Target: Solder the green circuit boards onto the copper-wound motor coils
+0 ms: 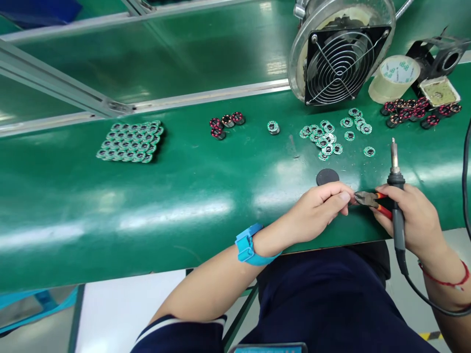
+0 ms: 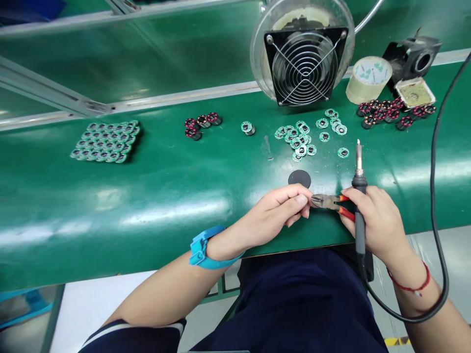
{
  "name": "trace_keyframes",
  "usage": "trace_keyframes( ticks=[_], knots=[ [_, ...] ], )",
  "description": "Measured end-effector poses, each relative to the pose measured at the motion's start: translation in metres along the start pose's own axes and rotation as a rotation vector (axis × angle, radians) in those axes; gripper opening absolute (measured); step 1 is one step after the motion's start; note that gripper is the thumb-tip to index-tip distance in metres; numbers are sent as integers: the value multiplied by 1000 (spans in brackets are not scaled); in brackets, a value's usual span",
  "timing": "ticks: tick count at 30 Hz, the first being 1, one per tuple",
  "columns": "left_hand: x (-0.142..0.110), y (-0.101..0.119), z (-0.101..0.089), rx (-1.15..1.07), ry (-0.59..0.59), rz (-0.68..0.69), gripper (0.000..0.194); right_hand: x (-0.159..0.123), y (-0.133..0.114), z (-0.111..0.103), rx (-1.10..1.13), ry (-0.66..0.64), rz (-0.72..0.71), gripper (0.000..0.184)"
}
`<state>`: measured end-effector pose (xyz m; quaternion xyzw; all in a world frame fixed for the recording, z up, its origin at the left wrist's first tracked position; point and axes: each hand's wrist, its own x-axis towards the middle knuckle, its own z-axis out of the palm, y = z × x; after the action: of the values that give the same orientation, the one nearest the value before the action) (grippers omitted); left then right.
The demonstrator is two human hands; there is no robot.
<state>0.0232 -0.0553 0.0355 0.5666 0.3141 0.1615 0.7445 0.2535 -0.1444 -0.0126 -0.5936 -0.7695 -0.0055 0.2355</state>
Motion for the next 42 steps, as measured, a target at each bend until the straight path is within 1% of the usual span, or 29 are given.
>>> trace_keyframes(
  ticks=[3,10,12,16,19,25,29,32,35,42],
  knots=[
    [0,1,0,39,15,49,22,1,-3,-1,-19,6,-28,34],
    [0,1,0,60,15,61,22,1,-9,-3,-37,17,-26,30],
    [0,0,-1,60,0,47,23,-2,-8,-2,-25,23,0,31],
    [-2,0,-3,12,-67,-45,28,-7,-1,-1,6,48,58,37],
    [-2,1,-4,23,-95,-62,30,-6,2,-4,39,21,74,41],
    [-2,4,-4,139,-172,-8,27,-1,1,-13,71,-52,17,39],
    [-2,5,-2,158,-163,-3,27,-1,2,-15,102,-74,1,40],
    [-3,6,-2,162,-168,-24,31,-2,2,-16,90,-96,-8,40],
    [-3,6,-2,175,-181,-43,33,0,1,-17,83,-93,-28,40],
    [-3,5,-2,193,-185,-22,30,0,2,-18,77,-97,-40,38]
  ],
)
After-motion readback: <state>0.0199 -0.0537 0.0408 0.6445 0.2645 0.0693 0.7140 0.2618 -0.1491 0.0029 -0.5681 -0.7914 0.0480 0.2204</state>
